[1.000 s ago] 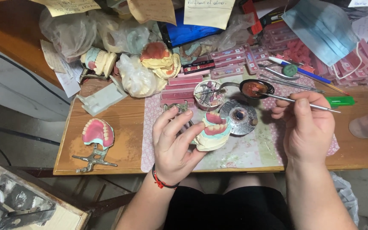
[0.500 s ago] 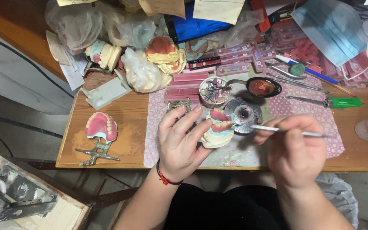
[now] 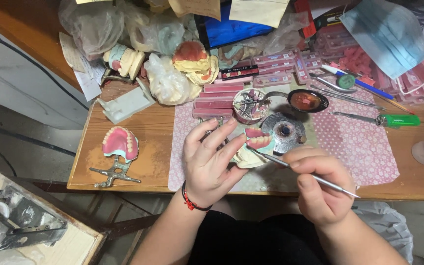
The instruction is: The person is using a small metal tool to shape and detail the pink base of a dental prosthesis on a stone model at a laboratory bench.
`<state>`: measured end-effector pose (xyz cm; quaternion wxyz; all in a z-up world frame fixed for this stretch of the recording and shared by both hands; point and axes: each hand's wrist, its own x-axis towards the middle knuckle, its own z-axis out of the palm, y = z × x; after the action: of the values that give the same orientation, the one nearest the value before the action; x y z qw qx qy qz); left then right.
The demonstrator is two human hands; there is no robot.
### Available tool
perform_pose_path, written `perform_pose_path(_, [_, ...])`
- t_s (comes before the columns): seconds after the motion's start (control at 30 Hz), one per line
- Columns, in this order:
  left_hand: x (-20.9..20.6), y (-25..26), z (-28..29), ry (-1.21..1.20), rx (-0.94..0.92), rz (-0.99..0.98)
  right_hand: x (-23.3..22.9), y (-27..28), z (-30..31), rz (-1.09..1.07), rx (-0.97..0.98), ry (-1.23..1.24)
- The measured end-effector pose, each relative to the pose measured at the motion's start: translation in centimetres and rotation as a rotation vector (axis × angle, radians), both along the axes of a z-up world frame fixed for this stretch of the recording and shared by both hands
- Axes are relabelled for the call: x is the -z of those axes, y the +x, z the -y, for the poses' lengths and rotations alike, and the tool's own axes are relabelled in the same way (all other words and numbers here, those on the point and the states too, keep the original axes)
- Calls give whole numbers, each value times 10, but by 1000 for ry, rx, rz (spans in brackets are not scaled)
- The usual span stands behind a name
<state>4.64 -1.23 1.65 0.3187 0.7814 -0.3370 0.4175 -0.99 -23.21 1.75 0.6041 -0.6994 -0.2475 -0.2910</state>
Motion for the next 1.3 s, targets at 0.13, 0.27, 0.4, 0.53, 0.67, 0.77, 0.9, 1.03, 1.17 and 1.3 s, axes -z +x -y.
perform_pose_path(0.13, [-1, 0, -1, 2, -9, -22, 5, -1, 3, 38, 2, 5])
perform_pose_path(0.27, [1, 0, 0, 5, -18, -26, 3, -2, 5, -18, -27, 66])
perform_pose_path(0.4, [1, 0, -1, -9, -3, -38, 0, -1, 5, -64, -8, 52])
perform_pose_path(0.53, [2, -1, -2, 9, -41, -49, 5, -1, 7, -98, -6, 159])
perform_pose_path(0.67, [2, 0, -1, 7, -29, -48, 2, 0, 7, -146, -7, 200])
perform_pose_path(0.77, [1, 0, -1, 5, -24, -41, 3, 1, 8, -156, -21, 230])
perform_pose_path(0.9, [1, 0, -1, 10, -18, -37, -1, 2, 10, -165, -55, 281])
perform_pose_path(1.03, [1, 1, -2, 5, -17, -48, -2, 14, 24, -79, -30, 417])
perform_pose_path(1.17, [2, 1, -2, -31, 18, -48, 9, 30, 42, -143, 113, 613])
perform_pose_path(1.3, [5, 2, -3, -62, 41, -47, 24, 39, 51, -427, 206, 736])
